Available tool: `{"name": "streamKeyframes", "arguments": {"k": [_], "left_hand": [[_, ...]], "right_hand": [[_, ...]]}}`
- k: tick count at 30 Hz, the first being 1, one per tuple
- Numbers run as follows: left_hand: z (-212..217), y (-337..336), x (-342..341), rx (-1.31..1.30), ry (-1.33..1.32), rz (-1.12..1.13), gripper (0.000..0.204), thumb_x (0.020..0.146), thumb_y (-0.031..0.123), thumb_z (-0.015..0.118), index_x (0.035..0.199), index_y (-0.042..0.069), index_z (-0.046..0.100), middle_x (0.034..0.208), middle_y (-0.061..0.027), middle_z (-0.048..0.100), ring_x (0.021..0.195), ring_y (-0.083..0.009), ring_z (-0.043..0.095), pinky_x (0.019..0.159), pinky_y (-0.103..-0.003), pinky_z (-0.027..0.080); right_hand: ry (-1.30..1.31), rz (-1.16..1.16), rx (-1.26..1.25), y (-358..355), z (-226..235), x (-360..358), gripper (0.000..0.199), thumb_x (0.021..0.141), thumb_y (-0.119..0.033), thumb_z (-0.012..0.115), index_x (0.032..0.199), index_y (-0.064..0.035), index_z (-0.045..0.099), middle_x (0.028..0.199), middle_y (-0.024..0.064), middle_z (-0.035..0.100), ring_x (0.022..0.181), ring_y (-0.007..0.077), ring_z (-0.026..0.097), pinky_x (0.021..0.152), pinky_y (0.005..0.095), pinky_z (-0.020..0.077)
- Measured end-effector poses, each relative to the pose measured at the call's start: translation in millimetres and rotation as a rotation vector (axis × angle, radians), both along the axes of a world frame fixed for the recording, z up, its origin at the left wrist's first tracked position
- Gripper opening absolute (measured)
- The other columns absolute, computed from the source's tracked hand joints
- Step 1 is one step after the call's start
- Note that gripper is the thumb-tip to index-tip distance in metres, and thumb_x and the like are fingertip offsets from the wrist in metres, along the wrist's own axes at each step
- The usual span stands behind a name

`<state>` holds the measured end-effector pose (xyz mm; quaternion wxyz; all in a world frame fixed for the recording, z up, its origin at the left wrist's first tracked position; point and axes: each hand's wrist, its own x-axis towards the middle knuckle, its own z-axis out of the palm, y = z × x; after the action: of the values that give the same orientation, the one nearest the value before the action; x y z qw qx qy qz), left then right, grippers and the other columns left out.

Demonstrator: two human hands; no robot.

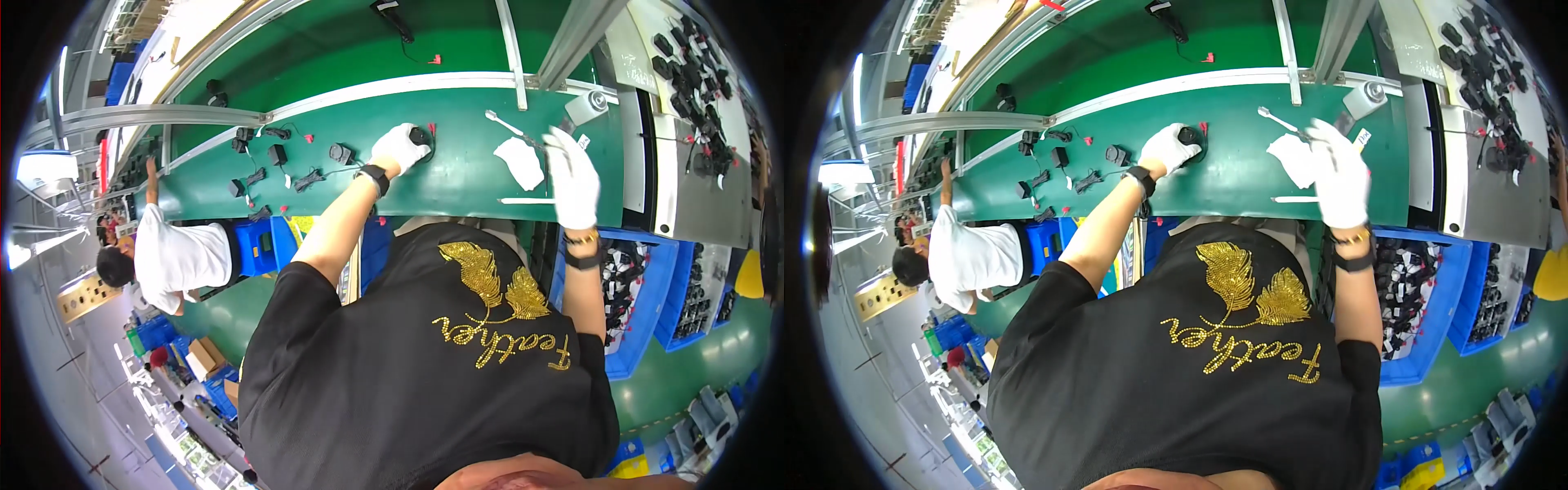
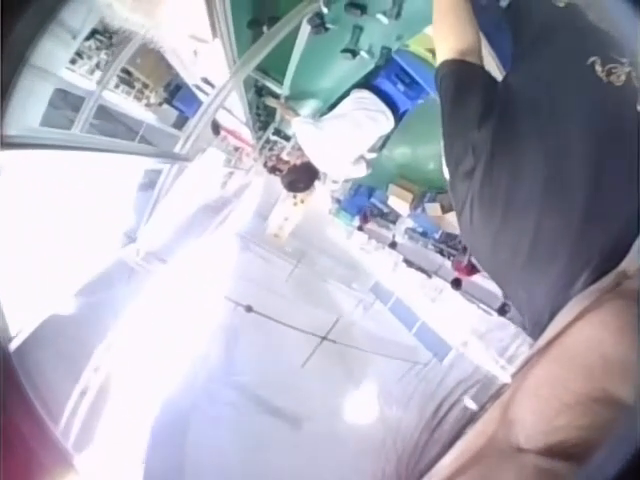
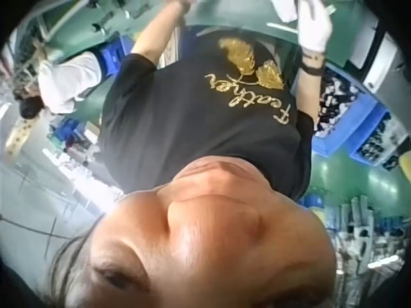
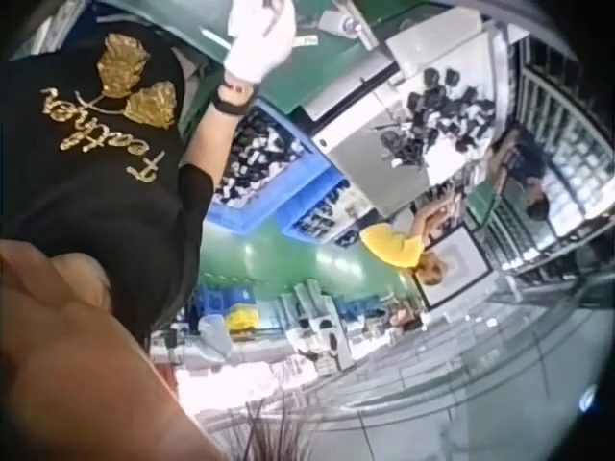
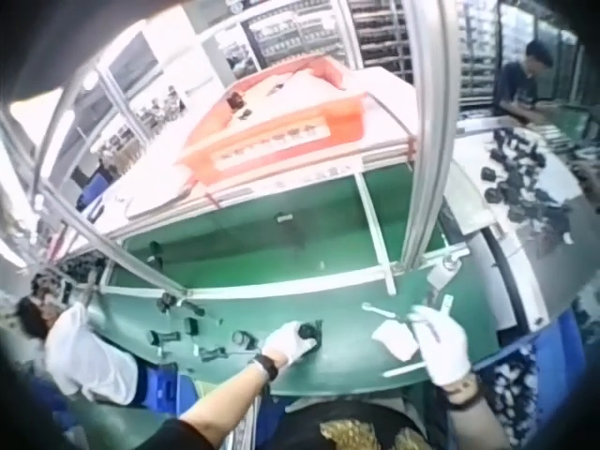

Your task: The person picks up power adapters from the table, turns them over to inspect them, and wipes them with a cloth before placing them into a blue bin.

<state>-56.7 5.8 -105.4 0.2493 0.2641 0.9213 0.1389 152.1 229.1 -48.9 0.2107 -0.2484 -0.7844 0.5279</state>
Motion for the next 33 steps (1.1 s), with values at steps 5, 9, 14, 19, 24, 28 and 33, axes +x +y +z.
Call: {"name": "streamKeyframes", "arguments": {"k": [5,9,14,19,24,28,33], "left_hand": [[18.2,-26.1,8.2,0.581,-0.345,0.379,0.047,0.078,0.032,0.067,0.116,0.007,0.054,0.086,-0.0063,0.060,0.069,-0.0133,0.058,0.064,-0.026,0.049],[50.8,-54.6,16.6,1.238,-1.059,0.721,0.044,0.091,0.033,0.050,0.127,0.007,0.043,0.089,-0.0108,0.058,0.066,-0.0166,0.055,0.053,-0.025,0.043],[76.4,-77.4,28.4,1.598,-1.404,0.818,0.044,0.095,0.035,0.043,0.128,0.006,0.041,0.097,-0.0144,0.056,0.077,-0.0251,0.057,0.058,-0.031,0.047],[71.6,-93.6,26.3,1.656,-1.411,0.841,0.044,0.092,0.026,0.051,0.129,0.005,0.040,0.100,-0.0133,0.055,0.083,-0.0265,0.058,0.059,-0.031,0.049],[62.5,-95.1,11.2,1.616,-1.346,0.856,0.044,0.087,0.017,0.059,0.125,0.005,0.043,0.104,-0.0107,0.055,0.092,-0.0296,0.060,0.063,-0.032,0.052],[55.9,-82.2,0.4,1.586,-1.406,0.782,0.040,0.090,0.023,0.055,0.124,0.006,0.043,0.112,-0.0144,0.054,0.098,-0.0319,0.058,0.069,-0.035,0.052],[57.3,-66.5,-2.6,1.678,-1.609,0.809,0.051,0.094,0.041,0.041,0.129,0.005,0.038,0.126,-0.0219,0.045,0.111,-0.0390,0.049,0.076,-0.042,0.050]], "right_hand": [[-0.069,0.377,0.409,-16.2,-34.4,-111.7,0.038,0.083,-0.017,0.055,0.119,-0.0077,0.053,0.100,0.0132,0.060,0.092,0.0282,0.058,0.084,0.0339,0.0461],[-0.312,0.437,0.753,-7.8,-92.4,-212.0,0.038,0.080,-0.023,0.056,0.116,-0.0120,0.054,0.115,0.0128,0.055,0.106,0.0303,0.053,0.089,0.0370,0.0447],[-0.695,0.291,0.822,-15.7,-106.5,-277.7,0.022,0.081,-0.018,0.049,0.097,-0.0129,0.063,0.111,0.0107,0.059,0.098,0.0299,0.058,0.083,0.0407,0.0483],[-0.439,0.338,0.656,-26.3,-106.1,-263.6,0.020,0.081,-0.021,0.049,0.091,-0.0115,0.063,0.096,0.0126,0.063,0.088,0.0325,0.059,0.078,0.0393,0.0482],[-0.161,0.432,0.467,-63.7,-56.1,-176.7,0.017,0.081,-0.020,0.059,0.094,-0.0090,0.063,0.085,0.0132,0.064,0.077,0.0297,0.062,0.069,0.0344,0.0494],[-0.181,0.433,0.250,-94.7,-32.1,-118.6,0.016,0.081,-0.013,0.062,0.095,-0.0049,0.062,0.080,0.0086,0.063,0.070,0.0170,0.061,0.064,0.0278,0.0484],[-0.323,0.585,0.181,-105.9,-34.1,-84.6,0.022,0.079,-0.021,0.067,0.094,-0.0056,0.063,0.083,0.0066,0.061,0.072,0.0155,0.059,0.065,0.0285,0.0474]]}}
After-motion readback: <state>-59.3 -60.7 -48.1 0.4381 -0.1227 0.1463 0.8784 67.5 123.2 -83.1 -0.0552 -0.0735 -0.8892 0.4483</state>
